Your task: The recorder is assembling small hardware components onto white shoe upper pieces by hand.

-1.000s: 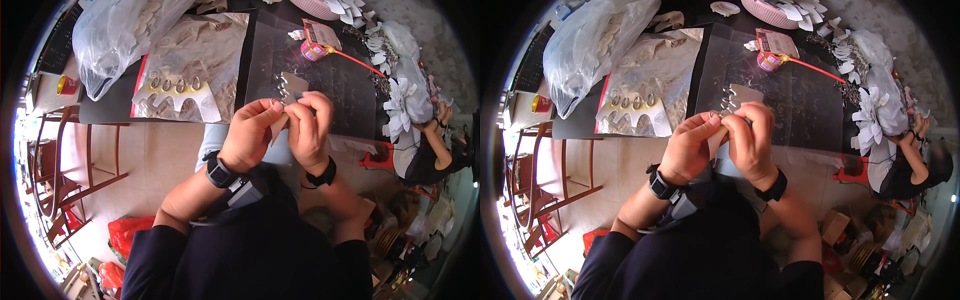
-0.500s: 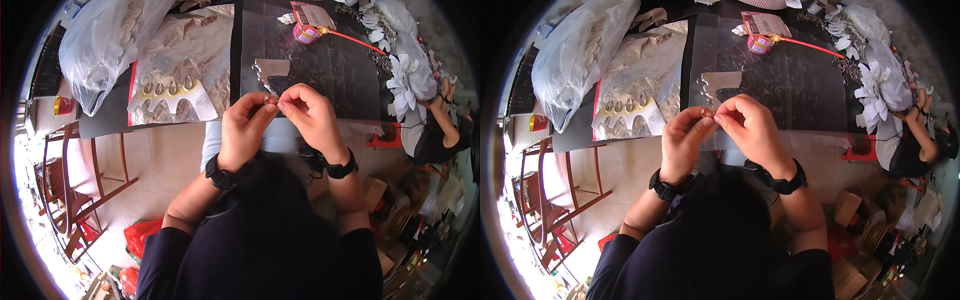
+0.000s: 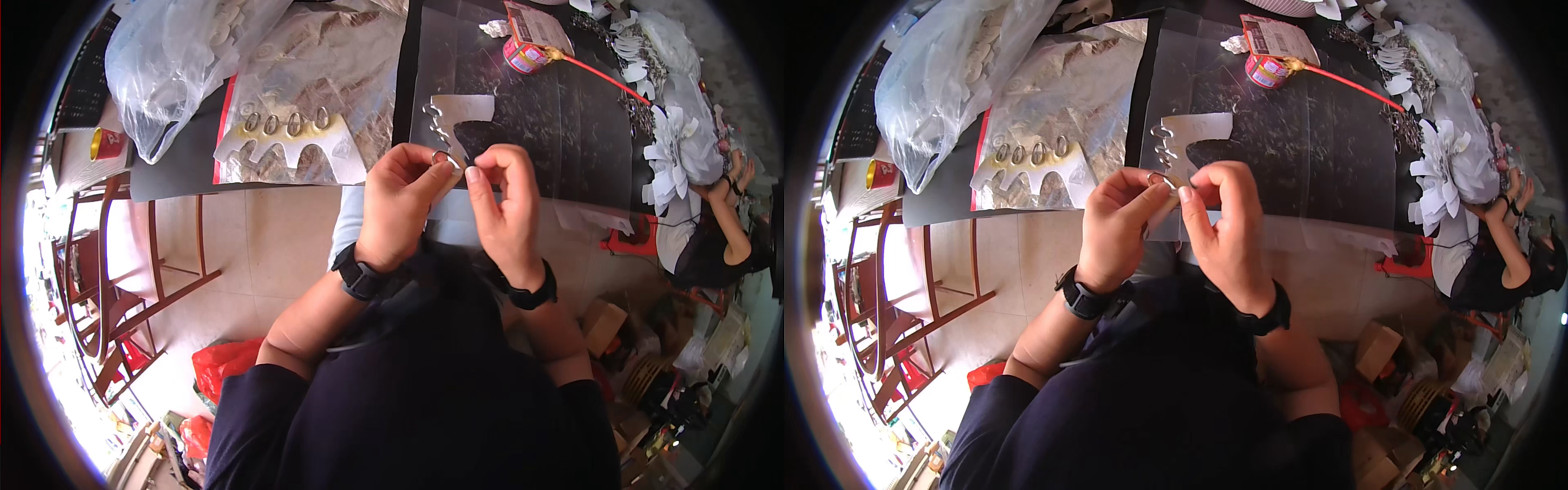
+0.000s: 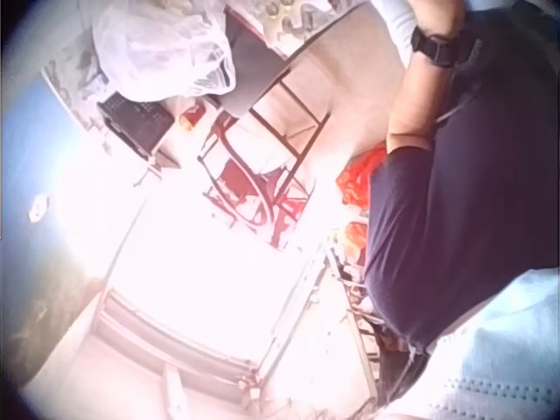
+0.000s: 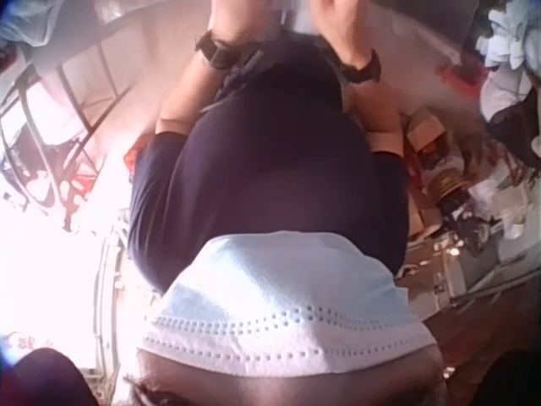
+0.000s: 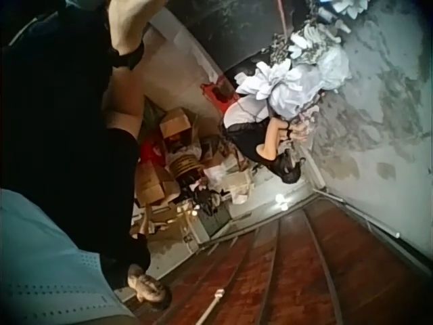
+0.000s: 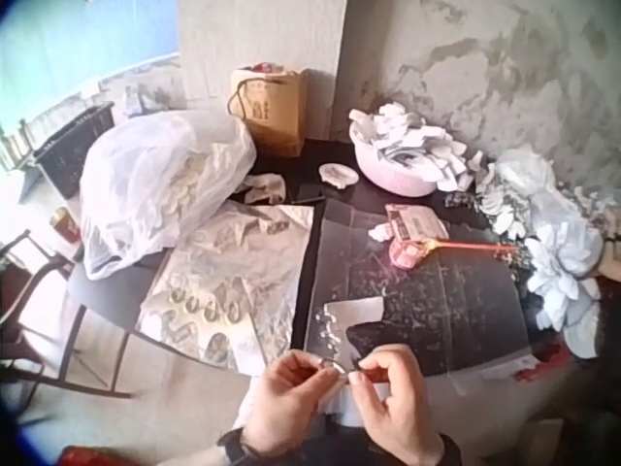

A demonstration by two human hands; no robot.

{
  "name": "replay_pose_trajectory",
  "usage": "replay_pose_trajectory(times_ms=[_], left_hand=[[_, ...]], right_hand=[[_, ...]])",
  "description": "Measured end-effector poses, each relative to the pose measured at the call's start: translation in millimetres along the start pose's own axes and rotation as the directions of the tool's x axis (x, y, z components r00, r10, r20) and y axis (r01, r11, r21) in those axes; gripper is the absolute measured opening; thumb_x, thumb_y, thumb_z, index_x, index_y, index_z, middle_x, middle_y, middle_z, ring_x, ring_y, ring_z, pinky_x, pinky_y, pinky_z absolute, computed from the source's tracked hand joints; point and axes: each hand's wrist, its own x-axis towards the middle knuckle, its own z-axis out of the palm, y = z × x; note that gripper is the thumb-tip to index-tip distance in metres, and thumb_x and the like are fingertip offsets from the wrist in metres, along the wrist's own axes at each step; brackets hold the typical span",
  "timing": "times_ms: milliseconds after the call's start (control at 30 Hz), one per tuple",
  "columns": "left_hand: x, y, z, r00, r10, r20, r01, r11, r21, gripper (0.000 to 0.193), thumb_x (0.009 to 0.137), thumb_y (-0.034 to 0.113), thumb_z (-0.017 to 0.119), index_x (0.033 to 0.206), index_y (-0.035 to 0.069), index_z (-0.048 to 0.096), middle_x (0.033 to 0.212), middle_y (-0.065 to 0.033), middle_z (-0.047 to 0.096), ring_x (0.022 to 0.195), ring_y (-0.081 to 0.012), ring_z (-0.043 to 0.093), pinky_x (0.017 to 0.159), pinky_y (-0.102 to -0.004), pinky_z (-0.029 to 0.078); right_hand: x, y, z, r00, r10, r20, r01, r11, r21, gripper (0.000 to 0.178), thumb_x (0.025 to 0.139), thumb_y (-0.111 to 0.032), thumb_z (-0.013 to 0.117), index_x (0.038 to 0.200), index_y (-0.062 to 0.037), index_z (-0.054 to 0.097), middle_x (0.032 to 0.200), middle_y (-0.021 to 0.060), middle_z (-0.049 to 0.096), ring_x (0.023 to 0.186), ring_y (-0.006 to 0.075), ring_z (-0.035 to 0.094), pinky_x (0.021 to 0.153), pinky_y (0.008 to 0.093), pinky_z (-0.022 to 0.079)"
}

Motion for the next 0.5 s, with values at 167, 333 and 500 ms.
replay_pose_trajectory(times_ms=[167,333,500], left_hand=[[0,-4,8,0.993,0.117,-0.005,-0.116,0.986,0.124,0.011,0.083,0.0,0.062,0.092,0.0,0.057,0.089,-0.0047,0.062,0.077,-0.0086,0.059,0.067,-0.0199,0.047],[1,6,9,1.0,0.005,-0.007,-0.003,0.977,0.215,0.007,0.084,0.0,0.059,0.091,0.0,0.058,0.091,-0.0066,0.062,0.079,-0.0105,0.059,0.069,-0.0213,0.048],[4,4,-1,0.972,-0.192,0.133,0.218,0.95,-0.223,0.006,0.085,-0.001,0.057,0.091,0.0,0.057,0.092,-0.0087,0.063,0.081,-0.0135,0.06,0.073,-0.0235,0.048]], right_hand=[[12,-6,-12,0.987,-0.072,0.143,0.093,0.985,-0.147,0.015,0.076,0.001,0.065,0.085,-0.0021,0.053,0.085,0.0095,0.053,0.071,0.021,0.055,0.059,0.0309,0.045],[7,-3,-9,0.985,-0.119,0.124,0.143,0.967,-0.21,0.013,0.08,0.004,0.058,0.085,-0.0003,0.047,0.08,0.0088,0.05,0.067,0.0194,0.053,0.057,0.0307,0.043],[-16,-1,4,0.978,0.207,-0.025,-0.203,0.972,0.115,0.008,0.085,0.002,0.054,0.086,-0.0004,0.047,0.079,0.0052,0.05,0.068,0.0109,0.051,0.058,0.0255,0.042]])
